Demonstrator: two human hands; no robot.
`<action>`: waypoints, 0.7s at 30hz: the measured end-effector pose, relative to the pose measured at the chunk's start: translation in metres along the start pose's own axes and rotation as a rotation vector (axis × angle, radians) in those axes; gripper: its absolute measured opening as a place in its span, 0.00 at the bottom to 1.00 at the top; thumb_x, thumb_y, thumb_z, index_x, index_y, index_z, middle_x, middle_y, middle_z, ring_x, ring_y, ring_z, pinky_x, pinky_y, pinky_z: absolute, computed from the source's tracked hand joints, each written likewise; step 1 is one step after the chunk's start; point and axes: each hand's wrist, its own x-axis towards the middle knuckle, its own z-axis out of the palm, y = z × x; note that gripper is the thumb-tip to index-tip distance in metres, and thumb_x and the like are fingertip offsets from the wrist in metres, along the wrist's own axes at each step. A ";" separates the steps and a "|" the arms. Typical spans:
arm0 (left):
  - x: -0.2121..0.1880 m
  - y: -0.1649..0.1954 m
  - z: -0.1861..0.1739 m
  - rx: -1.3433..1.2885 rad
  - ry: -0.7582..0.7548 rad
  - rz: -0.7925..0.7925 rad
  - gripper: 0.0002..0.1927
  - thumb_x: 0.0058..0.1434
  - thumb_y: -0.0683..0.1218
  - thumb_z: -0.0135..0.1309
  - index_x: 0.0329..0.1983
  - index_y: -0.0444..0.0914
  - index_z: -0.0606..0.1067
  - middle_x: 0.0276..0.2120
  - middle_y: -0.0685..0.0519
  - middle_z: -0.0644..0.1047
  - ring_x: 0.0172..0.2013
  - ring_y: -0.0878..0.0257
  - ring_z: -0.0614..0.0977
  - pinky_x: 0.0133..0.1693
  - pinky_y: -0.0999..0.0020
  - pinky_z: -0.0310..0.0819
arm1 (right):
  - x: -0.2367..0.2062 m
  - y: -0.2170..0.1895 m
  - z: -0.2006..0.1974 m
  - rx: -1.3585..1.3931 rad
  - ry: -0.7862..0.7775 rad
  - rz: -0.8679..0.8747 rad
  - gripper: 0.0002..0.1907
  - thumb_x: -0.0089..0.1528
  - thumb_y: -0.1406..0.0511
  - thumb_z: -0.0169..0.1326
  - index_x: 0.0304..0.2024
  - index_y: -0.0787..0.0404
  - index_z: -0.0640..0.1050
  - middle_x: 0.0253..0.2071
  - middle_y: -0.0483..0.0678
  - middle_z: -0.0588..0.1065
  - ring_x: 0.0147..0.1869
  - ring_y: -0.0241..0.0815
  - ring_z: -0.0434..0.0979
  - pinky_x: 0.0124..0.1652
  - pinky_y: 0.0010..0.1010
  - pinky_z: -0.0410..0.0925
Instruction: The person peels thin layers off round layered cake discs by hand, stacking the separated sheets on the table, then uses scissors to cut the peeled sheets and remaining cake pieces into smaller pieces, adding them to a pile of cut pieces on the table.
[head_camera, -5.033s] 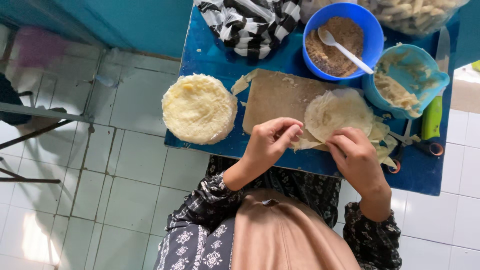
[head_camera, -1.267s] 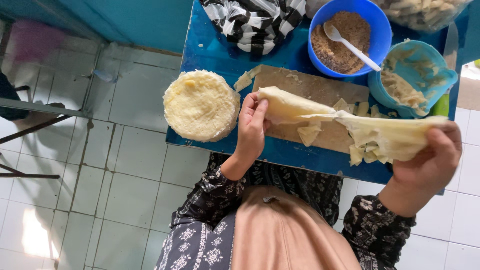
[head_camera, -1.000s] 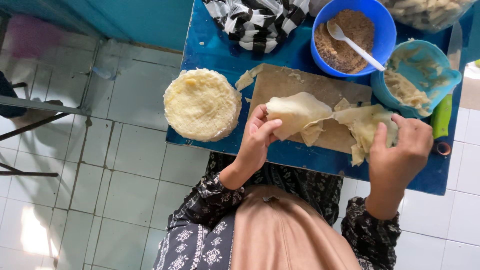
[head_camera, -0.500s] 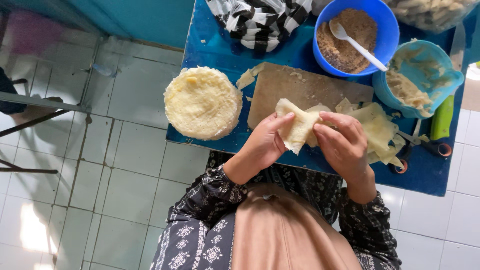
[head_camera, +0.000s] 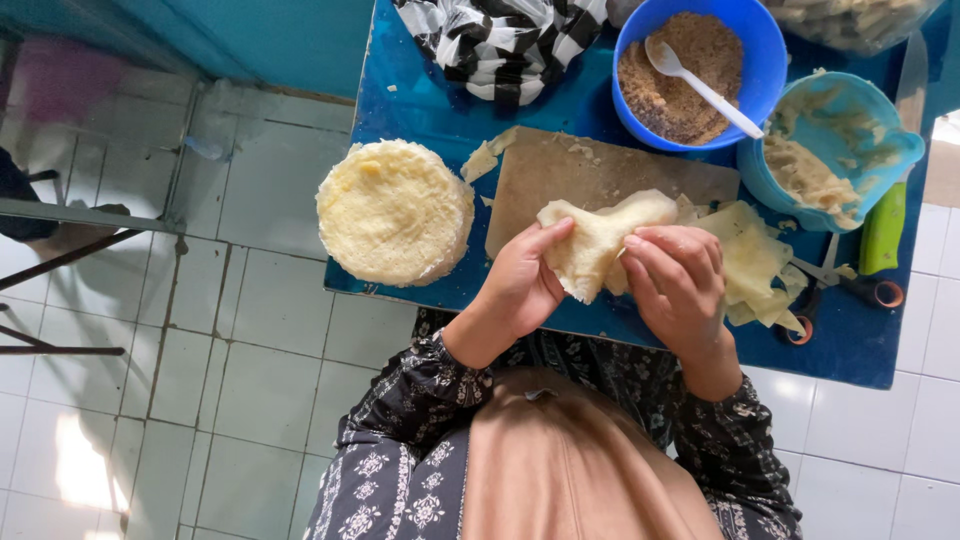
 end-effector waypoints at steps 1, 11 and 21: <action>0.000 -0.001 0.000 0.017 0.011 -0.001 0.14 0.74 0.44 0.47 0.60 0.34 0.69 0.53 0.47 0.78 0.52 0.56 0.81 0.55 0.58 0.76 | 0.000 -0.001 0.000 -0.022 -0.005 -0.025 0.16 0.59 0.77 0.67 0.47 0.64 0.79 0.48 0.50 0.76 0.52 0.51 0.78 0.53 0.40 0.69; 0.003 0.008 -0.005 -0.020 0.017 0.018 0.15 0.75 0.45 0.46 0.60 0.32 0.69 0.54 0.45 0.78 0.54 0.54 0.81 0.57 0.56 0.75 | -0.003 -0.006 -0.010 0.120 0.016 -0.036 0.12 0.56 0.77 0.65 0.39 0.62 0.77 0.49 0.55 0.79 0.54 0.57 0.78 0.54 0.43 0.70; -0.003 0.020 -0.002 0.118 0.045 0.172 0.16 0.73 0.44 0.47 0.61 0.36 0.68 0.55 0.50 0.76 0.55 0.58 0.79 0.57 0.60 0.75 | -0.050 0.023 -0.030 0.897 0.274 0.501 0.07 0.71 0.74 0.57 0.48 0.65 0.71 0.43 0.55 0.78 0.46 0.40 0.79 0.49 0.28 0.73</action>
